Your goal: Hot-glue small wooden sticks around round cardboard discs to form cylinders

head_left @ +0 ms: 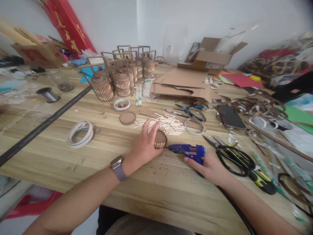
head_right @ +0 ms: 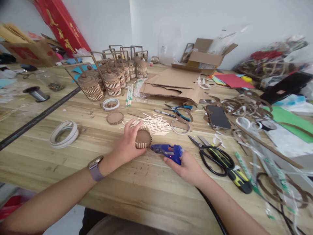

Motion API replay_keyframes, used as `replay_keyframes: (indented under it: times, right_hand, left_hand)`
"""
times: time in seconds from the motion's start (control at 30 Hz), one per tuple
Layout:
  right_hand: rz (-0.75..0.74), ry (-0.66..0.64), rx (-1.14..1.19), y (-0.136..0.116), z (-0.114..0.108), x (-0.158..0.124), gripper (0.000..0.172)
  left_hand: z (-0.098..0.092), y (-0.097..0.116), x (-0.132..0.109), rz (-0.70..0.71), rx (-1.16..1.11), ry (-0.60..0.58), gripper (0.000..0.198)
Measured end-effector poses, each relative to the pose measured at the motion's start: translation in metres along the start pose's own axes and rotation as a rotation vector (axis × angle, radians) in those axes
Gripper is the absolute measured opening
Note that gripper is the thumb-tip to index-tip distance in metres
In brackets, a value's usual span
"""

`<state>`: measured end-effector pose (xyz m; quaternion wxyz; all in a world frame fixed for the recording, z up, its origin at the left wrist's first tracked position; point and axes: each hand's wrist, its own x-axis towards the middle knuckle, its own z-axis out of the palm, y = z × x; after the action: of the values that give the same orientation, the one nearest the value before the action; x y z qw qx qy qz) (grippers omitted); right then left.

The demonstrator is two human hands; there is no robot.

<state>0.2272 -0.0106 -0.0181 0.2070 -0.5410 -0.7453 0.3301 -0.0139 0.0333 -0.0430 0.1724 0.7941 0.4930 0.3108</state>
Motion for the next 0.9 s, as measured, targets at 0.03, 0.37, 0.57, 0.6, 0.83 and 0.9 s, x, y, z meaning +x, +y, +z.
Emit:
replay_keyframes:
  times: [0.03, 0.37, 0.57, 0.6, 0.83, 0.9]
  right_hand:
    - [0.000, 0.001, -0.006, 0.0000, 0.0002, 0.0000, 0.031]
    - [-0.007, 0.029, 0.007, -0.0052, -0.0005, 0.0009, 0.032]
    - [-0.011, 0.057, 0.049, -0.0062, 0.0005, 0.0007, 0.029]
    - [-0.010, 0.061, 0.053, -0.0060, 0.0008, 0.0006, 0.029]
    - [0.011, 0.026, -0.005, -0.0036, 0.0004, 0.0001, 0.034]
    - [0.000, 0.030, -0.011, -0.0029, 0.0004, -0.0003, 0.034]
  left_hand:
    - [0.0002, -0.0002, 0.0000, 0.000, 0.001, -0.001, 0.107]
    - [0.0023, -0.0024, 0.0000, 0.026, 0.009, 0.019, 0.109]
    - [0.0032, -0.0029, -0.0001, 0.021, 0.008, 0.022, 0.109]
    - [0.0032, -0.0029, -0.0002, 0.019, 0.007, 0.023, 0.109]
    - [0.0021, -0.0025, 0.0001, 0.014, 0.026, 0.011, 0.108]
    - [0.0019, -0.0024, 0.0001, 0.012, 0.036, 0.006, 0.107]
